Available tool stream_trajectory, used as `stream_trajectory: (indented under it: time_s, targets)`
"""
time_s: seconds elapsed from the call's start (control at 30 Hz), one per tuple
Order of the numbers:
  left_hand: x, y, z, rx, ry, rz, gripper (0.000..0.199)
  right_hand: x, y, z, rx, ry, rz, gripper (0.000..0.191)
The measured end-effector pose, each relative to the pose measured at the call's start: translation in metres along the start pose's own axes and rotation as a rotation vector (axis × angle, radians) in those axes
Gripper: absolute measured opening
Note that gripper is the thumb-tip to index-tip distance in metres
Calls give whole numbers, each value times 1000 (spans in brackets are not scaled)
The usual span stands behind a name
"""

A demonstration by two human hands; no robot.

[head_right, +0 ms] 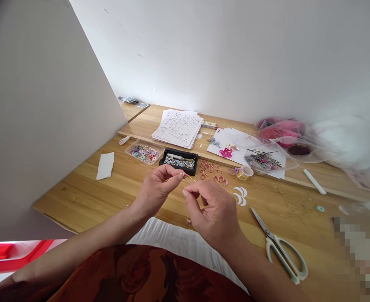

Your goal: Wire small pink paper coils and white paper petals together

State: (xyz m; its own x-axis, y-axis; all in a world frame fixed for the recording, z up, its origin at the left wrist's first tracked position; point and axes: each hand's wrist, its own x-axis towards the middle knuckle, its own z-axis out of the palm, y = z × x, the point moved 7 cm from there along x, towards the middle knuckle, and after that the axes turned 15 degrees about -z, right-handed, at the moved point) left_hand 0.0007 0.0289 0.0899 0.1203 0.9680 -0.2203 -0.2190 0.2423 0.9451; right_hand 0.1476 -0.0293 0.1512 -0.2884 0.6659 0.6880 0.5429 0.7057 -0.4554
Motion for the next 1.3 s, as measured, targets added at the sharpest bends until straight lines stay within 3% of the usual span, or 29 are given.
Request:
stream_trajectory:
  time_s: [0.1, 0.23, 0.37, 0.53, 0.7, 0.8, 1.03, 1.17, 1.3]
  targets:
    - [-3, 2, 2, 46, -12, -6, 18, 17, -15, -18, -167, 29, -192, 11]
    - [-8, 6, 10, 105, -93, -34, 19, 38, -7, -24, -108, 16, -211, 11]
    - [-10, 6, 13, 108, -159, -71, 19, 43, 27, -14, 107, 16, 7, 6]
    - [-6, 5, 7, -11, -133, -55, 20, 18, 69, 19, 526, 21, 393, 19]
    - [-2, 2, 4, -150, -80, -32, 22, -19, 71, 57, 930, 19, 713, 33]
    - [-1, 0, 3, -167, -31, -48, 23, -26, 64, 61, 963, 43, 731, 33]
    - [-1, -1, 3, -207, -17, -62, 21, -14, 59, 43, 794, 198, 563, 25]
    - [-2, -2, 5, -233, -23, -89, 22, -19, 67, 43, 862, 317, 654, 24]
    - [-1, -3, 7, -258, -27, -108, 20, -23, 73, 54, 1069, 326, 785, 28]
